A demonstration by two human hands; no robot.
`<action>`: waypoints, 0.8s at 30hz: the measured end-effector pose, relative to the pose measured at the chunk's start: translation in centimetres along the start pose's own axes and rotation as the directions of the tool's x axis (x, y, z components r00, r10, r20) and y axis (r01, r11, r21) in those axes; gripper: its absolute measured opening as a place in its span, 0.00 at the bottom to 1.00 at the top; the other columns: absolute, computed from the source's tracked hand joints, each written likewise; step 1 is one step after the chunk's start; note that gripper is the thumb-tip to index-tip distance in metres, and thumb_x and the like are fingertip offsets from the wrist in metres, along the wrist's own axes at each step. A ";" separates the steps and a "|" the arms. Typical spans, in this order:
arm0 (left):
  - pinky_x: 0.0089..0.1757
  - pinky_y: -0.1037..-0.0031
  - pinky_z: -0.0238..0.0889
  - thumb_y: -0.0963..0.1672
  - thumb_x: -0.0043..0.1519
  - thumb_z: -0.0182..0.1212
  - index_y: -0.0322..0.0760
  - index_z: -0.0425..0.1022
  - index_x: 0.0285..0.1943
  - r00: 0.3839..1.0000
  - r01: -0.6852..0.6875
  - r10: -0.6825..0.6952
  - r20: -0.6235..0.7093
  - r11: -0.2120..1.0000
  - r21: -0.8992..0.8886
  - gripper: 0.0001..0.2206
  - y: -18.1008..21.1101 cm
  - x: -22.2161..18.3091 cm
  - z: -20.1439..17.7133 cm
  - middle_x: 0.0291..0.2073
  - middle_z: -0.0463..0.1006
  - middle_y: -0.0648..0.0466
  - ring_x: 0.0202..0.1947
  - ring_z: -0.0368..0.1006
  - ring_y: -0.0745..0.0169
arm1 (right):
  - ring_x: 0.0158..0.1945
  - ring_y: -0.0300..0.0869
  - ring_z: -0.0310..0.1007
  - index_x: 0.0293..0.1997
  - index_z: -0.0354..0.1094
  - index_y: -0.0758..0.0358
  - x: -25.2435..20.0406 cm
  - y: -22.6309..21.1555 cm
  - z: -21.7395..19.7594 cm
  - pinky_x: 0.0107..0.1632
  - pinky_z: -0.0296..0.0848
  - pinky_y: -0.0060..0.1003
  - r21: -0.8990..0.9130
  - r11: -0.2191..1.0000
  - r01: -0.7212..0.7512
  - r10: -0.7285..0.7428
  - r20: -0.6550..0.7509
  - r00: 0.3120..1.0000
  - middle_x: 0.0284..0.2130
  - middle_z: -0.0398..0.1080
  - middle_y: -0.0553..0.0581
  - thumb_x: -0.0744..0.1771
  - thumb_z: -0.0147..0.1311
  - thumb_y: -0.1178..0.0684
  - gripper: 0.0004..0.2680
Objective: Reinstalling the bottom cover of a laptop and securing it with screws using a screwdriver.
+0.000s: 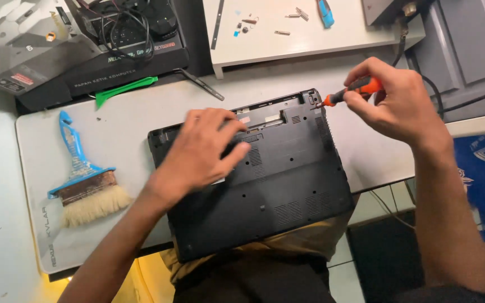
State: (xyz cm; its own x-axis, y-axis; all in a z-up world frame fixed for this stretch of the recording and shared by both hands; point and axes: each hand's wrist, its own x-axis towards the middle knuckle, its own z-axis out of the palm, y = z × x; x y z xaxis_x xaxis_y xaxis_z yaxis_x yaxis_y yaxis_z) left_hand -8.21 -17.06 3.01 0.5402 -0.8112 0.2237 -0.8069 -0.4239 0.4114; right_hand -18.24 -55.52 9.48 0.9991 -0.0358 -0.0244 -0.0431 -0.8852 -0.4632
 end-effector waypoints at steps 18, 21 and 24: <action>0.71 0.48 0.57 0.64 0.76 0.60 0.39 0.67 0.86 0.992 -0.110 0.115 0.052 0.990 -0.085 0.38 2.1 12.6 11.9 0.74 0.75 0.44 0.72 0.72 0.42 | 0.45 0.45 0.87 0.56 0.77 0.54 1.0 2.8 -1.7 0.38 0.73 0.48 -0.227 0.953 0.202 -0.212 -0.018 0.977 0.44 0.86 0.47 0.74 0.64 0.49 0.06; 0.72 0.47 0.56 0.64 0.76 0.60 0.39 0.66 0.86 0.992 -0.098 0.104 0.068 0.991 -0.086 0.38 2.1 12.9 11.6 0.74 0.75 0.43 0.72 0.71 0.42 | 0.46 0.44 0.86 0.57 0.78 0.54 1.7 3.5 -2.4 0.40 0.73 0.48 -0.251 0.946 0.203 -0.226 -0.064 0.972 0.44 0.86 0.47 0.75 0.65 0.49 0.06; 0.72 0.48 0.55 0.64 0.76 0.59 0.39 0.66 0.87 0.991 -0.087 0.094 0.093 0.993 -0.085 0.39 2.2 12.8 11.5 0.75 0.74 0.43 0.73 0.70 0.42 | 0.45 0.47 0.85 0.57 0.78 0.53 2.4 4.0 -1.8 0.41 0.72 0.52 -0.264 0.954 0.144 -0.156 -0.024 0.988 0.44 0.86 0.48 0.75 0.64 0.47 0.07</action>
State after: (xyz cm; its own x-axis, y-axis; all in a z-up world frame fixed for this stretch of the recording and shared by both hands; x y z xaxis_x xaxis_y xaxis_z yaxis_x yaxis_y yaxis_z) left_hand -5.86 -33.01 -3.39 0.4372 -0.8815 0.1786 -0.8274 -0.3164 0.4640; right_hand -15.96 -59.99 9.18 0.9934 0.0910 0.0694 0.1038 -0.9718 -0.2117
